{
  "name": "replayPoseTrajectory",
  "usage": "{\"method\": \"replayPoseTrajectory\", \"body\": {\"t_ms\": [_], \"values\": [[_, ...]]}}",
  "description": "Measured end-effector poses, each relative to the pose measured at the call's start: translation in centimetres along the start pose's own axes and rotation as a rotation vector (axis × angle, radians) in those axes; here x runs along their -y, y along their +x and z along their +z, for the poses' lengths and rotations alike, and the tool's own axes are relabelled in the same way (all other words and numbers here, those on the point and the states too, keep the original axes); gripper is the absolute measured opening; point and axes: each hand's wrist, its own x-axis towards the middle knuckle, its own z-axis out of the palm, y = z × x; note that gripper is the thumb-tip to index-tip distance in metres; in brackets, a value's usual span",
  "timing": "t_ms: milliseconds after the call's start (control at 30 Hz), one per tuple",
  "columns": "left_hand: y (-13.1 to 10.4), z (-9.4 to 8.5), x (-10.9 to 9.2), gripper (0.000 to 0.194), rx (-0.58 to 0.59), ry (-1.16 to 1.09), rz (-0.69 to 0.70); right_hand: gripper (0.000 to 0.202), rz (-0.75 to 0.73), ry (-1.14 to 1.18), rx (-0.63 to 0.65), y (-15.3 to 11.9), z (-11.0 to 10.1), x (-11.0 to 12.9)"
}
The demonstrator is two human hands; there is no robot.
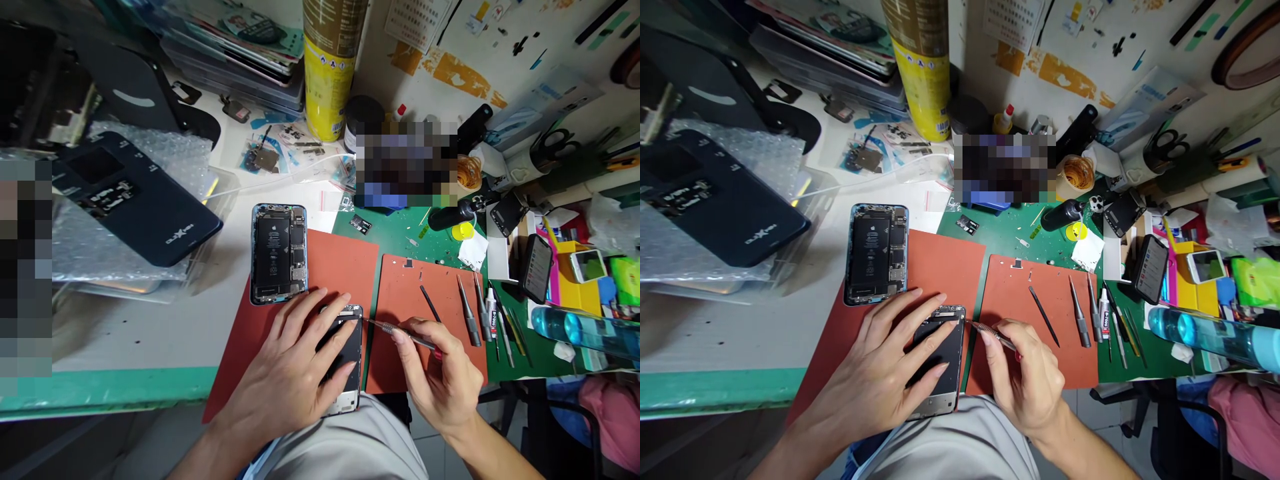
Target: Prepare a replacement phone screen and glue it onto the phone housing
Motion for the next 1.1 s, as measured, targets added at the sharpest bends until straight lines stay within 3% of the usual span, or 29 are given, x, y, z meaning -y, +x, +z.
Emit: {"method": "replayPoseTrajectory", "body": {"t_ms": [300,533,600,767,1100], "values": [[-0.1,0.1,0.0,0.039,-0.001,0.007,-0.001,0.045,-0.033,-0.062,0.054,0.8,-0.2,0.4],[-0.3,0.2,0.1,0.037,-0.001,0.000,-0.003,0.043,-0.195,0.037,0.422,2.0,-1.4,-0.1],[-0.3,0.2,0.0,0.037,-0.002,-0.001,-0.007,0.040,-0.245,0.000,0.474,2.8,-1.5,-0.1],[-0.2,0.2,-0.1,0.034,-0.002,-0.001,-0.010,0.029,-0.429,-0.152,0.382,4.8,-0.8,0.1],[-0.3,0.2,-0.2,0.035,0.011,-0.004,-0.026,0.022,-0.420,-0.105,0.396,5.5,-0.4,0.0]]}}
